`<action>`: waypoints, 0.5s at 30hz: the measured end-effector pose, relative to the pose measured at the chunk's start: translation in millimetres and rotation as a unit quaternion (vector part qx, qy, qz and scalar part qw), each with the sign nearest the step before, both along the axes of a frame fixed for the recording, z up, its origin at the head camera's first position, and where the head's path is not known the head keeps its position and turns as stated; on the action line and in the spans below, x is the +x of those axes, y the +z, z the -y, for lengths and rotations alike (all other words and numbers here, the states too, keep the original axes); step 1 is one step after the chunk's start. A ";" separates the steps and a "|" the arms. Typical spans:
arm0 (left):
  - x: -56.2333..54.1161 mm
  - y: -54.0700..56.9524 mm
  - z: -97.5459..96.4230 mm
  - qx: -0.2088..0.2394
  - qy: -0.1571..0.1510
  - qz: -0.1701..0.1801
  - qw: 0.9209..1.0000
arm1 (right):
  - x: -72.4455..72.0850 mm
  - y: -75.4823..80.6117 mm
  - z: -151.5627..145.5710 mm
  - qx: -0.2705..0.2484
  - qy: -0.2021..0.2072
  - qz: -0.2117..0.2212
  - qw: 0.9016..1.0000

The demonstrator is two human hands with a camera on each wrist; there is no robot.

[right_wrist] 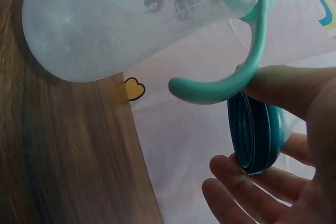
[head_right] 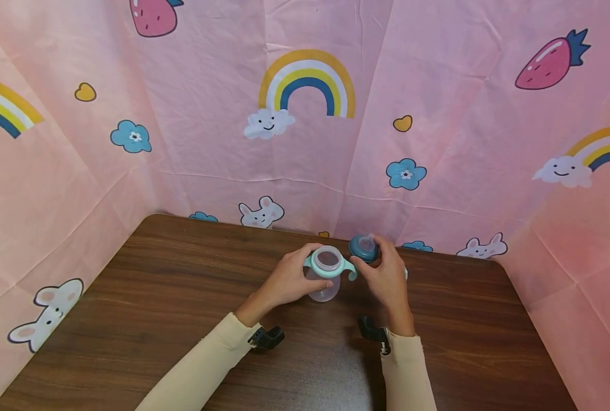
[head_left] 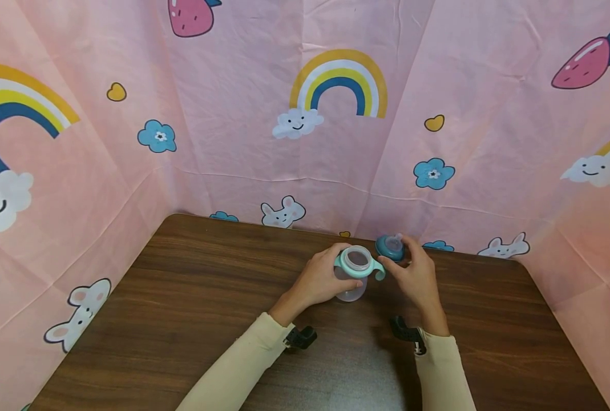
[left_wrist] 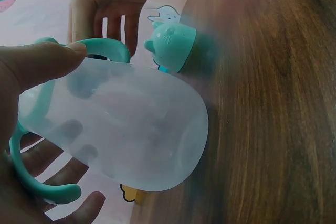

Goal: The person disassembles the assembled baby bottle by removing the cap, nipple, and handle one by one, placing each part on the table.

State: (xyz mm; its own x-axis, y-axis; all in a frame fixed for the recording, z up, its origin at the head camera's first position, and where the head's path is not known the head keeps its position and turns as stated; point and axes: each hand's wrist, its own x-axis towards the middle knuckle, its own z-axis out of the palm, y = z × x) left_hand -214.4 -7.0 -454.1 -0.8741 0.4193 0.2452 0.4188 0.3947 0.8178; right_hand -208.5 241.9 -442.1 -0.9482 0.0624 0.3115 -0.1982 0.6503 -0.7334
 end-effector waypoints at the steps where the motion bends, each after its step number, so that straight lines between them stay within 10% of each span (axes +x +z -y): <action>1: 0.1 -0.2 0.0 0.001 0.000 -0.001 1.000 | -0.4 -0.8 -0.2 -0.001 0.000 0.006 1.000; 15: -0.2 0.2 0.3 -0.002 0.002 -0.003 1.000 | -4.0 -12.8 -4.8 0.010 -0.011 0.074 0.997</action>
